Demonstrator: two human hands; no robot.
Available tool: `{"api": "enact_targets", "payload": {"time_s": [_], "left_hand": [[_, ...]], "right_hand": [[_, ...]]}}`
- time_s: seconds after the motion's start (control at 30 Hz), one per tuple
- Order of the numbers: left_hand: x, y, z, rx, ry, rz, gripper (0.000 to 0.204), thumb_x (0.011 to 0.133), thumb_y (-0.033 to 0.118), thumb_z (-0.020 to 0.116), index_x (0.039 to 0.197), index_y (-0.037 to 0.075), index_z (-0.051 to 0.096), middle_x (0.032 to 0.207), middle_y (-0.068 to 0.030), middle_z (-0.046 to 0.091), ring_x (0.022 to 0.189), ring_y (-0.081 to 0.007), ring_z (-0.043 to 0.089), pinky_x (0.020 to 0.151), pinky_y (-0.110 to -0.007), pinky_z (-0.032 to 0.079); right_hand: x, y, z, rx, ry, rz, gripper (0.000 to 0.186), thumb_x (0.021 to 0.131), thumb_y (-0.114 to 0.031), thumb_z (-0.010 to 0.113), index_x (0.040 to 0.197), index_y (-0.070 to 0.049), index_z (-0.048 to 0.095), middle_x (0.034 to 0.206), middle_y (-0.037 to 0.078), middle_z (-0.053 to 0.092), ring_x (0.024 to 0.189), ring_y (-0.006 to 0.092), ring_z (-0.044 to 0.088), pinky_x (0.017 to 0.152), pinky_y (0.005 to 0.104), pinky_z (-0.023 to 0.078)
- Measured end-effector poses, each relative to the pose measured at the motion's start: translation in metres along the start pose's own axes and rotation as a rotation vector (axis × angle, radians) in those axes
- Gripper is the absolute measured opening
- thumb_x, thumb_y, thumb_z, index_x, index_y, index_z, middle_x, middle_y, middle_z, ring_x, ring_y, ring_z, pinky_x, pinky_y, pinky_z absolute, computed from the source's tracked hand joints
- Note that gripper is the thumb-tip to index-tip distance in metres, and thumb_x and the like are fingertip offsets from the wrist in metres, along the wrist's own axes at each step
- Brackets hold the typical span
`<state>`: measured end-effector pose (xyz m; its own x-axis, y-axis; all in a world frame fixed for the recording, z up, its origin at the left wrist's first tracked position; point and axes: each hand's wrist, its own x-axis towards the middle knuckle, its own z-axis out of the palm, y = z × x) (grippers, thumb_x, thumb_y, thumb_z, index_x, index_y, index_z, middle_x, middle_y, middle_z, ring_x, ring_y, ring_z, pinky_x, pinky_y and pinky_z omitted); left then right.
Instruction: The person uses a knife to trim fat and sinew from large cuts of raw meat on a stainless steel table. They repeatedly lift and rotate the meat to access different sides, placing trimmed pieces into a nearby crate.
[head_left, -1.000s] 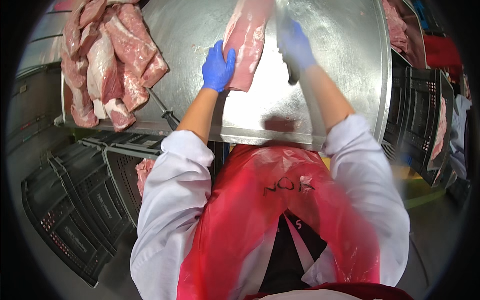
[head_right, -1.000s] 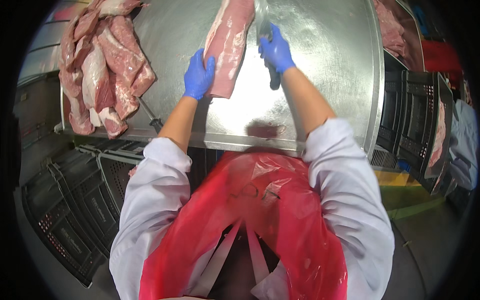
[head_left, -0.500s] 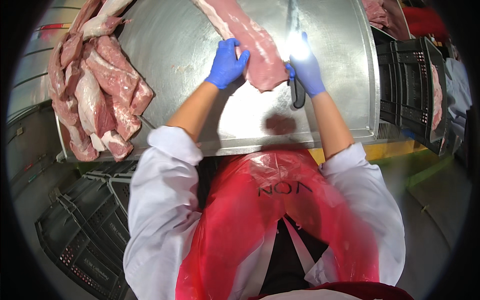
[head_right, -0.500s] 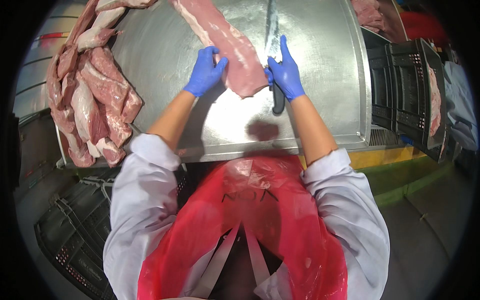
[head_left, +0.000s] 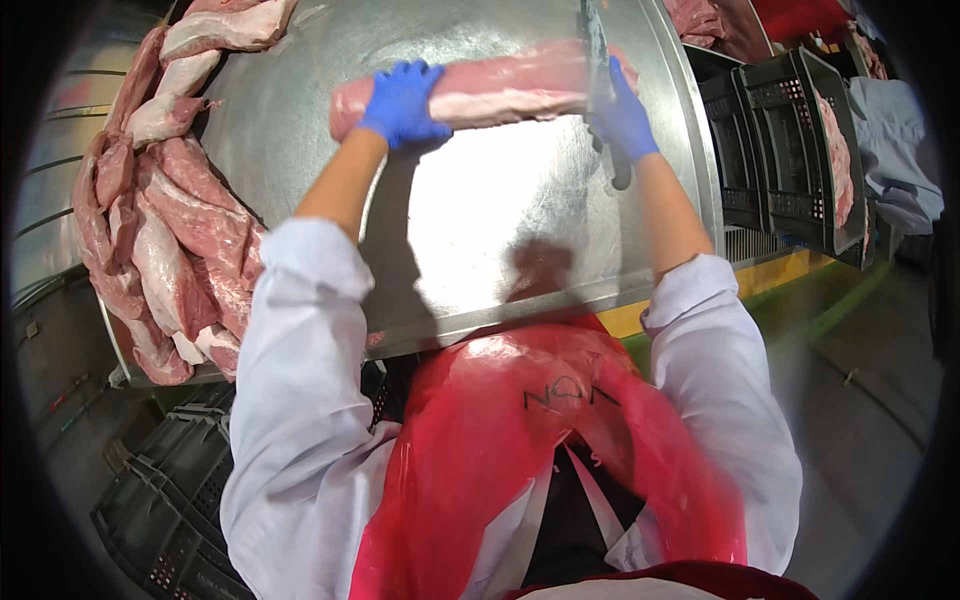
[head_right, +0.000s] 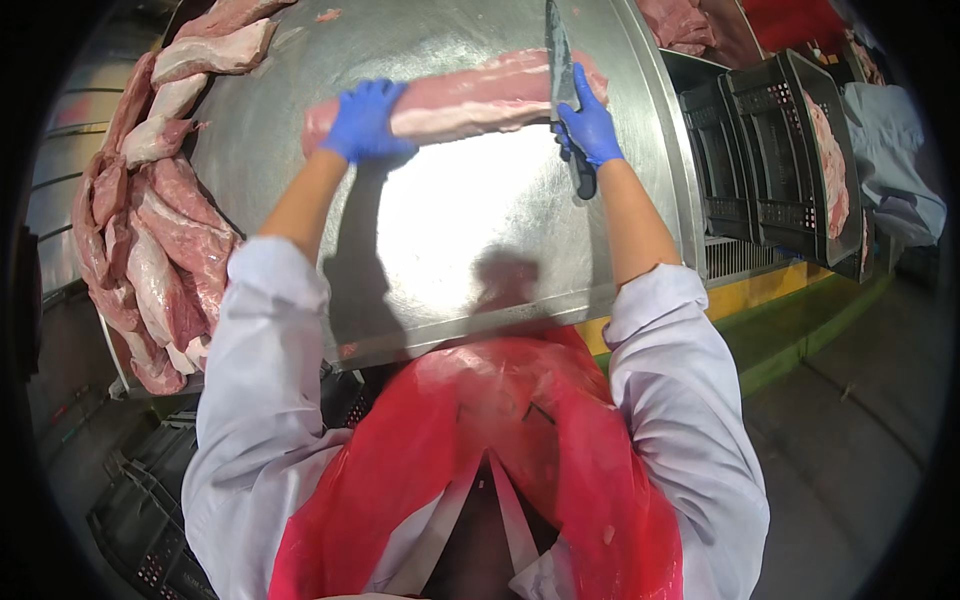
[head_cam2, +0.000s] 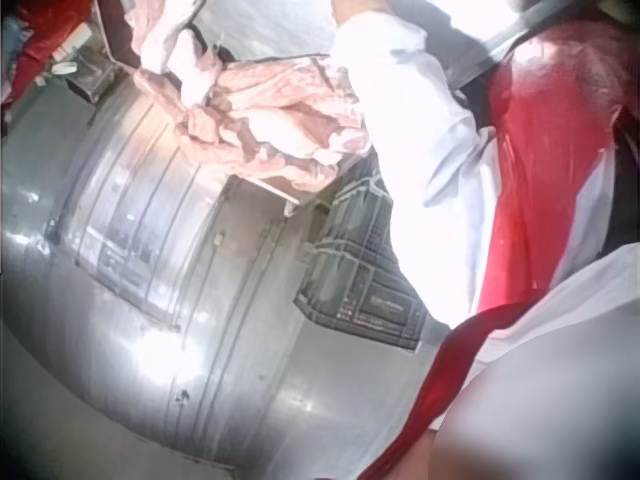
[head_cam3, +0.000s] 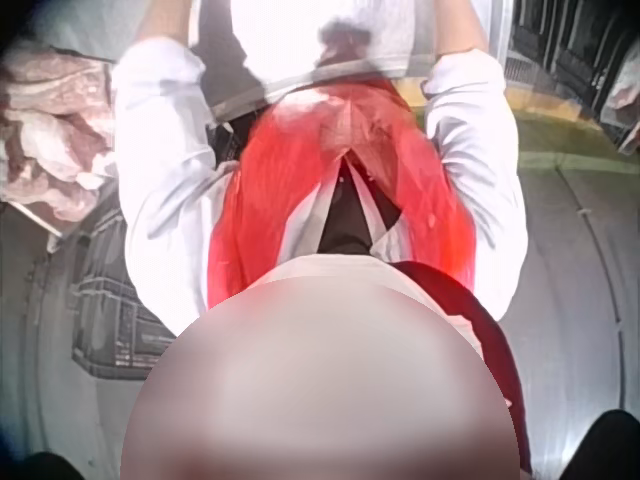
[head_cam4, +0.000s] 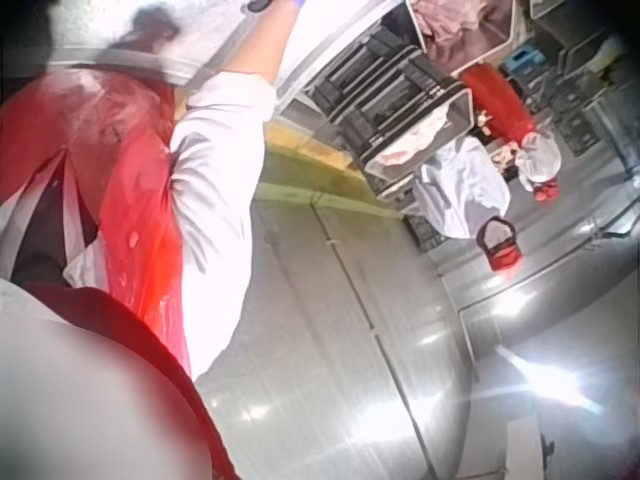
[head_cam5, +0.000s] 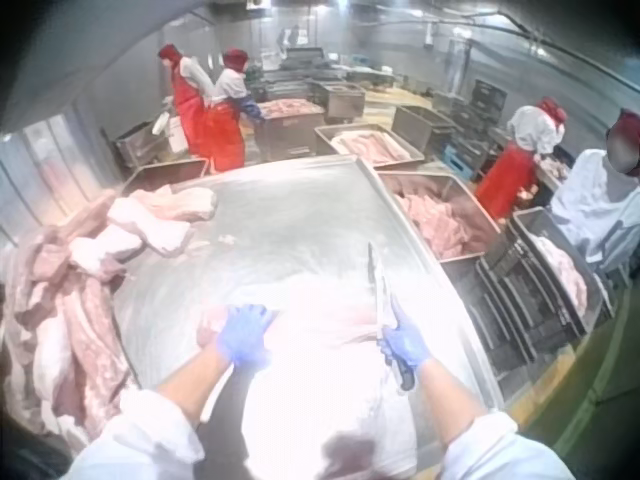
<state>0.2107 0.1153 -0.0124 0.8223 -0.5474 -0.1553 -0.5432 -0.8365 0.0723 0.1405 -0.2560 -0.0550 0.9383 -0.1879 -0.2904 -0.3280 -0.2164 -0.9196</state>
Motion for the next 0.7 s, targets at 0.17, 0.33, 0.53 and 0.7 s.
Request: {"api": "enact_targets", "payload": {"time_s": [0.17, 0.33, 0.53, 0.7], "left_hand": [[-0.102, 0.064, 0.003, -0.312, -0.057, 0.013, 0.103, 0.061, 0.045, 0.079, 0.149, 0.010, 0.039, 0.135, -0.0207, 0.049, 0.123, -0.0389, 0.047, 0.103, -0.051, 0.038], [-0.134, 0.115, 0.023, -0.381, 0.114, -0.142, 0.095, 0.063, 0.049, 0.079, 0.139, 0.004, 0.044, 0.127, -0.0162, 0.051, 0.116, -0.0340, 0.049, 0.091, -0.049, 0.043], [-0.142, 0.129, 0.025, -0.317, 0.035, -0.375, 0.081, 0.068, 0.050, 0.076, 0.126, 0.000, 0.050, 0.117, -0.0155, 0.054, 0.107, -0.0308, 0.052, 0.086, -0.047, 0.043], [-0.143, 0.130, 0.030, -0.295, 0.073, -0.336, 0.077, 0.071, 0.050, 0.075, 0.124, 0.000, 0.051, 0.114, -0.0156, 0.054, 0.103, -0.0304, 0.052, 0.084, -0.047, 0.042]], "right_hand": [[0.004, -0.021, -0.019, -0.517, -0.044, -0.143, 0.076, 0.093, -0.015, 0.058, 0.159, -0.035, 0.027, 0.078, 0.014, 0.066, 0.059, 0.0190, 0.064, 0.056, 0.0339, 0.054], [-0.034, -0.086, 0.023, -0.450, -0.190, 0.097, 0.072, 0.094, -0.012, 0.054, 0.160, -0.028, 0.028, 0.077, 0.013, 0.064, 0.056, 0.0187, 0.062, 0.053, 0.0333, 0.053], [-0.105, -0.103, 0.001, -0.359, -0.464, 0.297, 0.072, 0.094, -0.009, 0.052, 0.160, -0.022, 0.027, 0.077, 0.013, 0.062, 0.053, 0.0182, 0.059, 0.050, 0.0342, 0.051], [-0.095, -0.117, 0.019, -0.505, -0.329, 0.221, 0.074, 0.094, -0.007, 0.051, 0.161, -0.024, 0.025, 0.078, 0.011, 0.061, 0.051, 0.0169, 0.057, 0.048, 0.0343, 0.050]]}}
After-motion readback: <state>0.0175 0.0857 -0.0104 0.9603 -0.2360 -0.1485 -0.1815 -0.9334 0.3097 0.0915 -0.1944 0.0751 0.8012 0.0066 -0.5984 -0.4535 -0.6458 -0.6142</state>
